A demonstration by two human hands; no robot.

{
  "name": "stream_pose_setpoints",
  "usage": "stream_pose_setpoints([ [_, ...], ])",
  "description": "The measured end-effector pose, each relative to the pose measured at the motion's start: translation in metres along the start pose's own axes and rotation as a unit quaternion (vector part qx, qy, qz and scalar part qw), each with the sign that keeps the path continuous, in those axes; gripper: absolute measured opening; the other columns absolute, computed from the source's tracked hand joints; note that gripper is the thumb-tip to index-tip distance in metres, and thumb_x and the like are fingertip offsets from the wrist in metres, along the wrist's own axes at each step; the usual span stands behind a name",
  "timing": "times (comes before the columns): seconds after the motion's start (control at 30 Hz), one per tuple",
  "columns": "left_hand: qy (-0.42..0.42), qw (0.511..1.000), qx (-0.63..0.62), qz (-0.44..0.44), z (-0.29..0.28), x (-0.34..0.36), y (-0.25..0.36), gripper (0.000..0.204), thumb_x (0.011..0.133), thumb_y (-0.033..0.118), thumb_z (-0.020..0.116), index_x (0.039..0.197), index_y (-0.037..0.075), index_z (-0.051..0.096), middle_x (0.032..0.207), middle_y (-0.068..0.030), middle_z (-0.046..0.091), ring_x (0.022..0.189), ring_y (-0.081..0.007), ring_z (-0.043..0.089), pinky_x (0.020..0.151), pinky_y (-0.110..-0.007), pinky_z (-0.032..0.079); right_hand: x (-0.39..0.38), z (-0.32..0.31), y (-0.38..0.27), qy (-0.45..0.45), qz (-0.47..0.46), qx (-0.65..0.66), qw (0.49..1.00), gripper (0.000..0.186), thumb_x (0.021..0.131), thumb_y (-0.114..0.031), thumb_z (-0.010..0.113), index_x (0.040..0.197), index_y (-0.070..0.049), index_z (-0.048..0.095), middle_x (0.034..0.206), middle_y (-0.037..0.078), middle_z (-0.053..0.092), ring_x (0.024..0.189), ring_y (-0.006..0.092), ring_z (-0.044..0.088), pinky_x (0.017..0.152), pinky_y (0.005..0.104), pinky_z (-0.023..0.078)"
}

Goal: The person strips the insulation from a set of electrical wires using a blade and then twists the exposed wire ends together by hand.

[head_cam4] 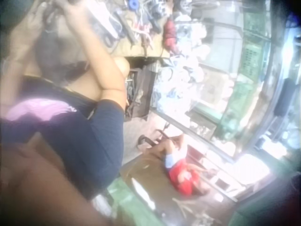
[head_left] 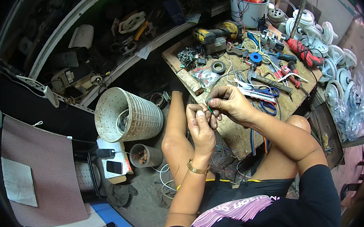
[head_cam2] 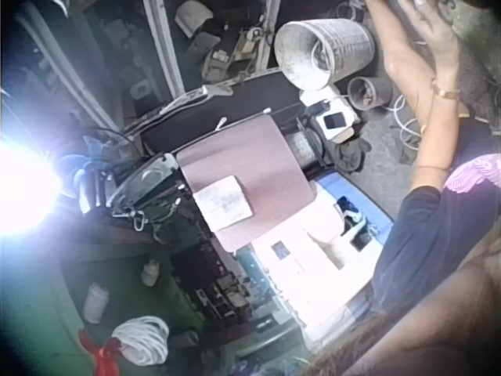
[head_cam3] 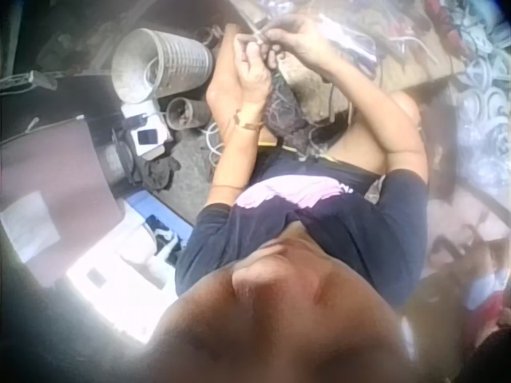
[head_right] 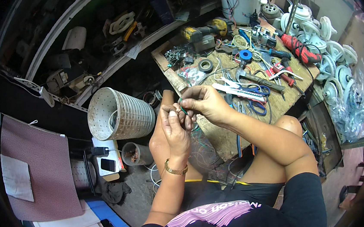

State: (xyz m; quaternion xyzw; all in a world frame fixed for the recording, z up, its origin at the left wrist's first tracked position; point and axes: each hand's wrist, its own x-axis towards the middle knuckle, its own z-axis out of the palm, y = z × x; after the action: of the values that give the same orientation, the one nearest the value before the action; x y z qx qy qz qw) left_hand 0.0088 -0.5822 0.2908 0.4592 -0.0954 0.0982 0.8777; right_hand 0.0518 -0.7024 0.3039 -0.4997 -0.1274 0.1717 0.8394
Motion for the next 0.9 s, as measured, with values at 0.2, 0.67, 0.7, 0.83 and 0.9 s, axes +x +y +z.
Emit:
stream_pose_setpoints([
  [0.2,0.013,0.998,-0.042,-0.038,-0.004,0.002,0.002,0.018,0.101,0.023,0.034,0.088,0.01,0.036,0.069,-0.0003,0.038,0.052,-0.0083,0.039,0.054,-0.023,0.042,0.001,-0.005,0.003,-0.003,0.053,0.115,0.992,0.017,0.083,-0.013,0.069,0.093,0.0,0.064,0.075,0.007,0.065,0.061,0.0117,0.061,0.057,0.0253,0.053],
  [0.67,0.025,0.988,-0.149,0.005,0.003,0.001,0.01,0.015,0.099,0.026,0.037,0.095,0.012,0.04,0.075,-0.0008,0.041,0.054,-0.0087,0.041,0.046,-0.019,0.037,0.002,-0.001,0.007,0.008,0.002,0.185,0.983,0.016,0.085,-0.01,0.066,0.095,0.002,0.064,0.077,0.01,0.066,0.067,0.0168,0.065,0.062,0.0279,0.056],
  [0.7,0.043,0.987,-0.158,-0.011,0.004,0.001,0.012,0.015,0.099,0.027,0.037,0.095,0.012,0.04,0.075,-0.0013,0.041,0.054,-0.009,0.041,0.045,-0.019,0.036,0.002,0.0,0.007,0.001,0.002,0.215,0.977,0.016,0.085,-0.009,0.066,0.096,0.001,0.064,0.077,0.011,0.066,0.068,0.0176,0.066,0.063,0.0289,0.056],
  [0.83,0.027,0.998,-0.044,0.027,-0.004,0.002,0.012,0.02,0.095,0.022,0.049,0.109,0.01,0.041,0.086,-0.0034,0.043,0.057,-0.0092,0.043,0.045,-0.019,0.036,0.0,-0.001,-0.002,0.009,-0.007,0.158,0.987,0.016,0.084,-0.009,0.066,0.096,0.001,0.064,0.078,0.01,0.067,0.07,0.0175,0.066,0.063,0.029,0.056],
  [0.9,-0.022,0.986,0.095,0.134,-0.005,0.003,0.011,0.046,0.086,0.01,0.065,0.125,0.003,0.043,0.101,-0.0031,0.044,0.072,-0.0074,0.049,0.06,-0.017,0.043,-0.001,-0.002,-0.004,0.01,-0.015,0.156,0.988,0.015,0.084,-0.008,0.067,0.096,0.001,0.064,0.079,0.01,0.067,0.07,0.0176,0.066,0.064,0.0289,0.056],
])
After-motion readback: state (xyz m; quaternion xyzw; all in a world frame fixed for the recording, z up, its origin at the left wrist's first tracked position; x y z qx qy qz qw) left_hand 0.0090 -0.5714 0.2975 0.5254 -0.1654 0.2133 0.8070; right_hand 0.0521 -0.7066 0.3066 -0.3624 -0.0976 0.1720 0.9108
